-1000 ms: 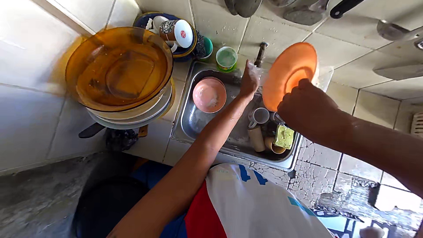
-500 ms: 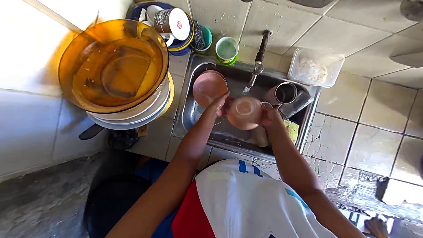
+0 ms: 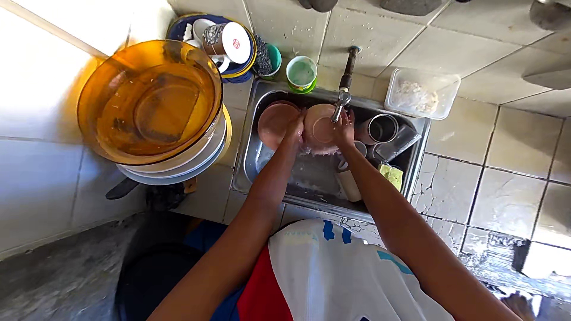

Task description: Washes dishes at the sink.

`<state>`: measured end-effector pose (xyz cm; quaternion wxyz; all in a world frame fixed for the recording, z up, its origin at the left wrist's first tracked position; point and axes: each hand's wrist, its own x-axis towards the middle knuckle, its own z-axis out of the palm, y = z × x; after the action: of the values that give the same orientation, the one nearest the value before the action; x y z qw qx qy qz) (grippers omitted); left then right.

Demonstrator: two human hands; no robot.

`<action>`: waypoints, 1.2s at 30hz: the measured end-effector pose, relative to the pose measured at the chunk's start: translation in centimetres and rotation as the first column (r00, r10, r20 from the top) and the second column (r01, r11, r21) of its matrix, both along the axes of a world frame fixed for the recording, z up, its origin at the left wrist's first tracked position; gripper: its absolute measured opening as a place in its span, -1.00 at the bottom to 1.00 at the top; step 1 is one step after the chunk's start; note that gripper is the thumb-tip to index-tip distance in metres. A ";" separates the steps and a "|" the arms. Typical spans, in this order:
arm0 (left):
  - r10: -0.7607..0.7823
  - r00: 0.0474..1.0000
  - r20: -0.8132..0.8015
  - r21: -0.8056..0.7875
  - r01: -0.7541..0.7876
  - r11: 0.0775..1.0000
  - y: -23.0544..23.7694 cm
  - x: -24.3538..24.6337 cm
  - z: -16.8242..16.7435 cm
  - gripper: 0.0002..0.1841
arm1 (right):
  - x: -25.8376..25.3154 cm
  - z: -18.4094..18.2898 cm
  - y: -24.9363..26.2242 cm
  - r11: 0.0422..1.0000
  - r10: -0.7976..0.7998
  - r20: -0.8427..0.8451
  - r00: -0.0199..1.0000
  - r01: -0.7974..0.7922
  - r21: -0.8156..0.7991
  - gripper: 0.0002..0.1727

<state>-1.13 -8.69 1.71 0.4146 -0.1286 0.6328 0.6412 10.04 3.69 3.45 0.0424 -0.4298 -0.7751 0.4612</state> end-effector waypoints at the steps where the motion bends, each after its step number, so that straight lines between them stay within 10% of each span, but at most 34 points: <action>1: -0.030 0.999 0.021 -0.030 0.031 0.999 0.1 0.3 0.2 -0.34 | -0.2 0.5 0.0 0.986 0.099 0.102 0.990 -0.111 0.128 -0.41; 6: -0.165 0.986 0.029 -0.125 0.167 0.978 1.1 1.7 2.3 -0.45 | -0.7 1.3 -3.2 0.668 0.525 0.347 0.777 -0.629 0.398 -0.29; 11: 0.113 0.964 0.242 -0.226 -0.057 0.972 1.3 0.5 9.9 -0.63 | 2.4 -0.4 -5.9 0.297 0.705 0.285 0.650 -0.635 0.713 -0.43; 15: 0.003 0.994 0.112 -0.130 0.011 0.991 -0.9 -1.9 4.4 -0.55 | 5.4 -2.3 -5.3 0.568 0.555 -0.001 0.832 -0.378 0.731 -0.34; 18: -0.114 0.991 0.069 -0.213 0.126 0.969 -0.2 -1.5 4.1 -0.54 | 7.2 -2.3 -6.3 0.834 0.295 -0.216 0.931 -0.141 0.533 -0.12; 21: -0.327 0.944 0.040 -0.185 0.329 0.926 0.9 -0.6 3.8 -0.54 | 8.3 0.5 -6.7 0.980 -0.185 -0.379 0.907 0.199 -0.001 -0.05; 25: -0.497 0.868 0.006 -0.056 0.497 0.866 1.0 1.9 3.7 -0.51 | 9.1 5.1 -5.7 0.646 -0.629 -0.294 0.720 0.273 -0.713 -0.52; 30: -0.421 0.888 0.187 0.408 0.319 0.855 -0.1 4.8 4.9 -0.50 | 10.2 10.5 -4.7 0.910 0.284 -0.174 0.943 -0.322 -0.262 -0.58; 36: -0.121 0.928 0.353 0.414 -0.039 0.909 -3.4 4.6 5.5 -0.36 | 4.5 9.1 -6.7 0.596 0.714 0.399 0.575 -0.799 0.085 -0.43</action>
<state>3.49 -12.09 7.21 0.5581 -0.1431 0.3952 0.7155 14.55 -2.98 12.60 -0.2331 -0.1137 -0.9321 0.2528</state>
